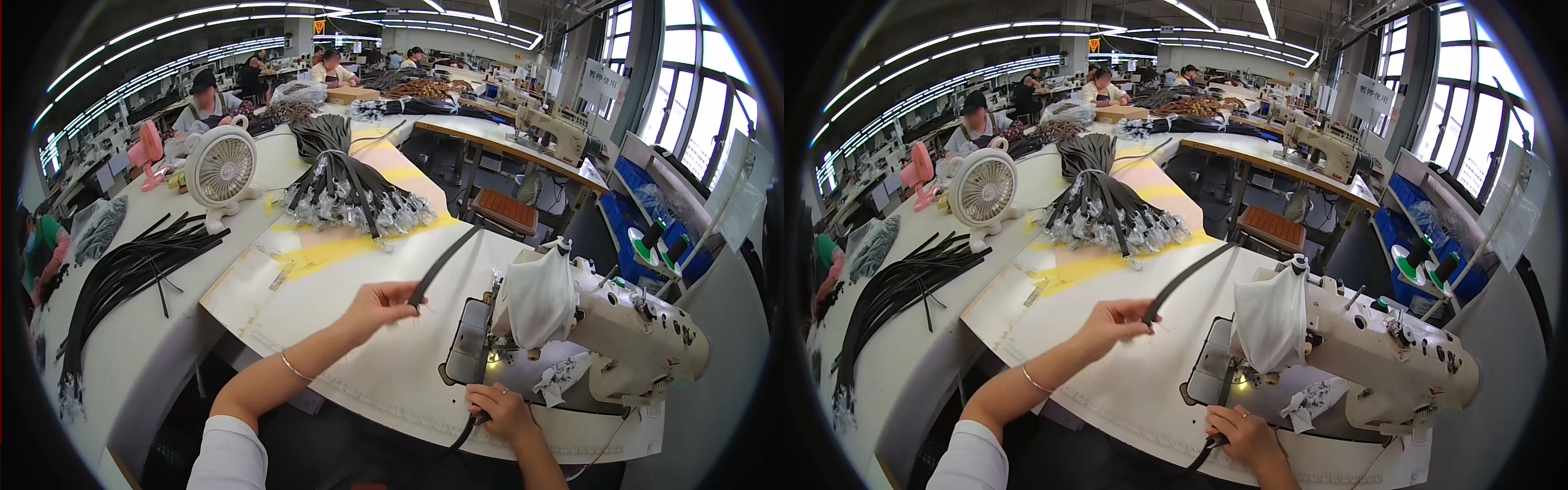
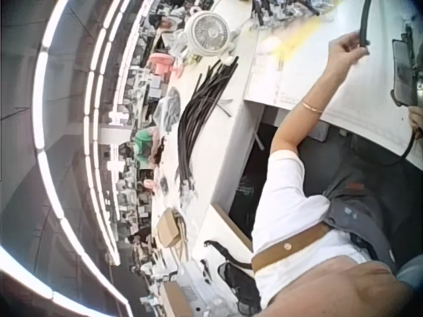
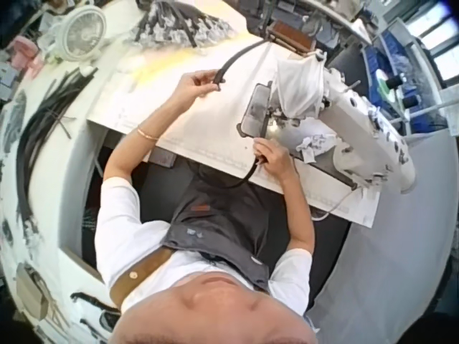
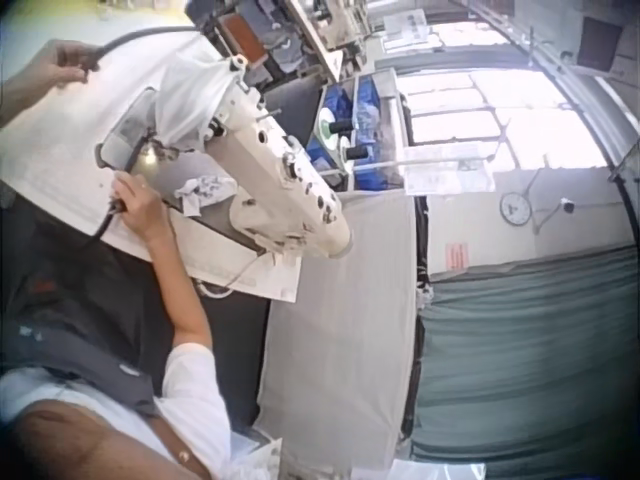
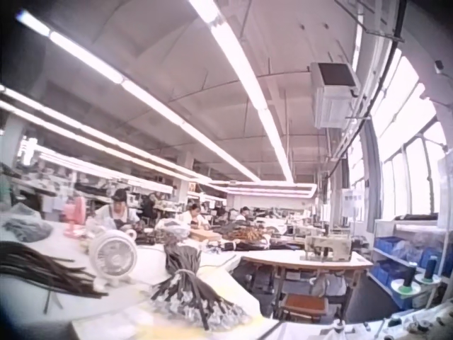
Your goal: The person stitches black straps using a sewing machine and trims threads with snips by hand. The person then arranges straps on the workbench and reaches for a black bag.
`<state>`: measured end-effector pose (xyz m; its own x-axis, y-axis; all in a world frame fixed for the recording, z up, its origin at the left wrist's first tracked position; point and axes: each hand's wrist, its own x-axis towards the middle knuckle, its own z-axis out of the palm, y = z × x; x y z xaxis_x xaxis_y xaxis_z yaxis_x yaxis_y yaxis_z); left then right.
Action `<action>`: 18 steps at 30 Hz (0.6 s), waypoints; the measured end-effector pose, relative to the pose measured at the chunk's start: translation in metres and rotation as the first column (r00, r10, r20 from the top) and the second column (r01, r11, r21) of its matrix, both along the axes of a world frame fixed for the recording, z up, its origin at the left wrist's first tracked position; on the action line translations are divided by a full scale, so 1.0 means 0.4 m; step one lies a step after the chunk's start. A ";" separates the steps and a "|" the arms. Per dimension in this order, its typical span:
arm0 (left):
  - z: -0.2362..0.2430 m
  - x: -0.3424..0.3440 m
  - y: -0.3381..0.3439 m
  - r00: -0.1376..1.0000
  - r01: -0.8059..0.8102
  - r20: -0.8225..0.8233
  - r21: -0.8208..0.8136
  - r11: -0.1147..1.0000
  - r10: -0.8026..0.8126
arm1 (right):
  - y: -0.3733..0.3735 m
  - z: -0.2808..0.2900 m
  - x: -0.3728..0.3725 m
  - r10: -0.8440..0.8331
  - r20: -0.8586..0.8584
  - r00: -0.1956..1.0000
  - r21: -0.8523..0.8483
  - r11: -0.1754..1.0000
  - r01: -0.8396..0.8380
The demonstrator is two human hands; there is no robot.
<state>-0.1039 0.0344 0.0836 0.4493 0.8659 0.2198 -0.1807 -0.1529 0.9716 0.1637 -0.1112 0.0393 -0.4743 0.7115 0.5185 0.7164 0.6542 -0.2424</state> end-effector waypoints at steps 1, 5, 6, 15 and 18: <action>0.034 -0.055 0.039 0.986 -0.074 0.153 0.008 0.997 0.072 | -0.001 0.000 0.001 -0.002 -0.003 1.000 -0.005 1.000 0.002; 0.199 -0.437 0.161 0.762 -0.381 0.613 0.165 0.910 0.208 | -0.005 0.001 0.000 0.009 0.017 1.000 -0.018 1.000 -0.008; 0.234 -0.554 0.161 0.672 -0.430 0.699 0.100 0.897 0.244 | -0.007 0.003 -0.001 0.008 -0.002 1.000 -0.029 1.000 -0.008; 0.223 -1.328 -0.351 -0.444 -0.882 0.795 -0.305 -0.359 0.414 | -0.011 0.017 -0.032 0.024 -0.049 0.999 -0.019 1.000 -0.025; 0.051 -1.391 -0.526 -0.782 -0.597 0.474 -0.381 -0.706 0.406 | -0.011 0.016 -0.032 0.018 -0.061 0.998 -0.032 0.999 -0.020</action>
<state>-0.6604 -0.1759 0.1041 -0.8286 -0.5568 0.0579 0.4076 -0.5292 0.7442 0.1509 -0.1156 0.0459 -0.4562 0.7197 0.5234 0.6870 0.6586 -0.3069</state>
